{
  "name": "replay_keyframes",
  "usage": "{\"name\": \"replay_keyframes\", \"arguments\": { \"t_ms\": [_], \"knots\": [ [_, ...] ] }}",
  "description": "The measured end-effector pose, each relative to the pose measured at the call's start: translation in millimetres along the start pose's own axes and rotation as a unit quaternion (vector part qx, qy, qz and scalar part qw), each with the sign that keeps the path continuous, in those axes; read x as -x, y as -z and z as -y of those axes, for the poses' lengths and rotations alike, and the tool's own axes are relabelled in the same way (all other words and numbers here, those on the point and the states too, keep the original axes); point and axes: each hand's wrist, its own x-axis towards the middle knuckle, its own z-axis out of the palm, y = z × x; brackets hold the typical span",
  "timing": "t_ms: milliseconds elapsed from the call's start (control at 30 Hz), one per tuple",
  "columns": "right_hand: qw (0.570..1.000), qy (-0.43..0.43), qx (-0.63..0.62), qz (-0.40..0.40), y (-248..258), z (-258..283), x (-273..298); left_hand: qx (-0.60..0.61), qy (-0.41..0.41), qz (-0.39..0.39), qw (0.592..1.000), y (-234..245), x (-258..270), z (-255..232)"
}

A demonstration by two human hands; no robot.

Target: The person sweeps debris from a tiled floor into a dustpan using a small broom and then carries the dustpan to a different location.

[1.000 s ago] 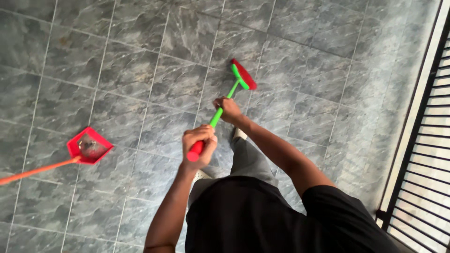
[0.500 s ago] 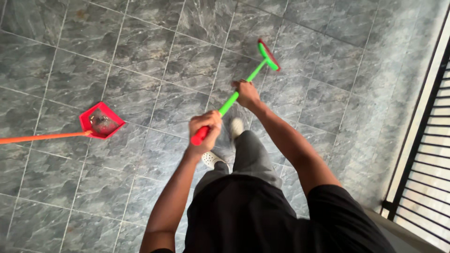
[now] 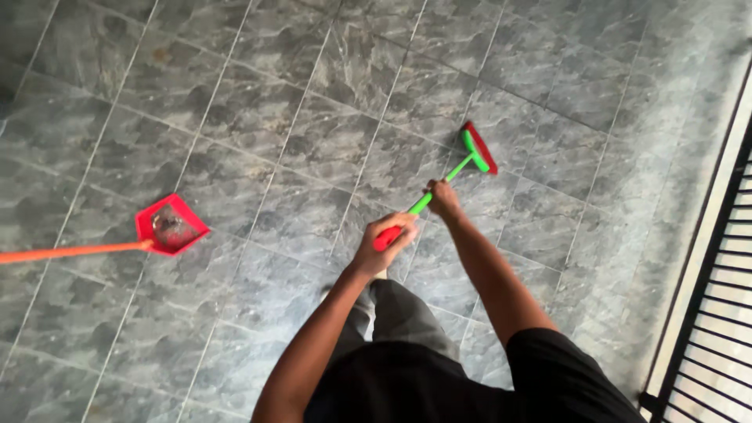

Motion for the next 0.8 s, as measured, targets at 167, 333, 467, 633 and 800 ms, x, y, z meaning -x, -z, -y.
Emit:
{"name": "replay_keyframes", "arguments": {
  "t_ms": [167, 333, 467, 633, 800],
  "knots": [
    [0.999, -0.026, 0.003, 0.048, -28, 35, -6, 0.009, -0.110, -0.045, 0.993, 30, 16, -18],
    [0.995, 0.016, -0.048, 0.088, -61, 91, -14, 0.027, -0.113, -0.080, 0.990, 61, 31, -59],
    [0.989, 0.111, -0.056, 0.075, -93, 156, -12, -0.009, -0.143, -0.107, 0.984, 109, 63, -102],
    [0.984, 0.074, -0.057, 0.149, -139, 258, 14, -0.052, -0.128, -0.118, 0.983, 179, 133, -136],
    [0.984, 0.062, -0.072, 0.151, -168, 363, 57, -0.047, -0.118, -0.139, 0.982, 252, 209, -156]
  ]
}}
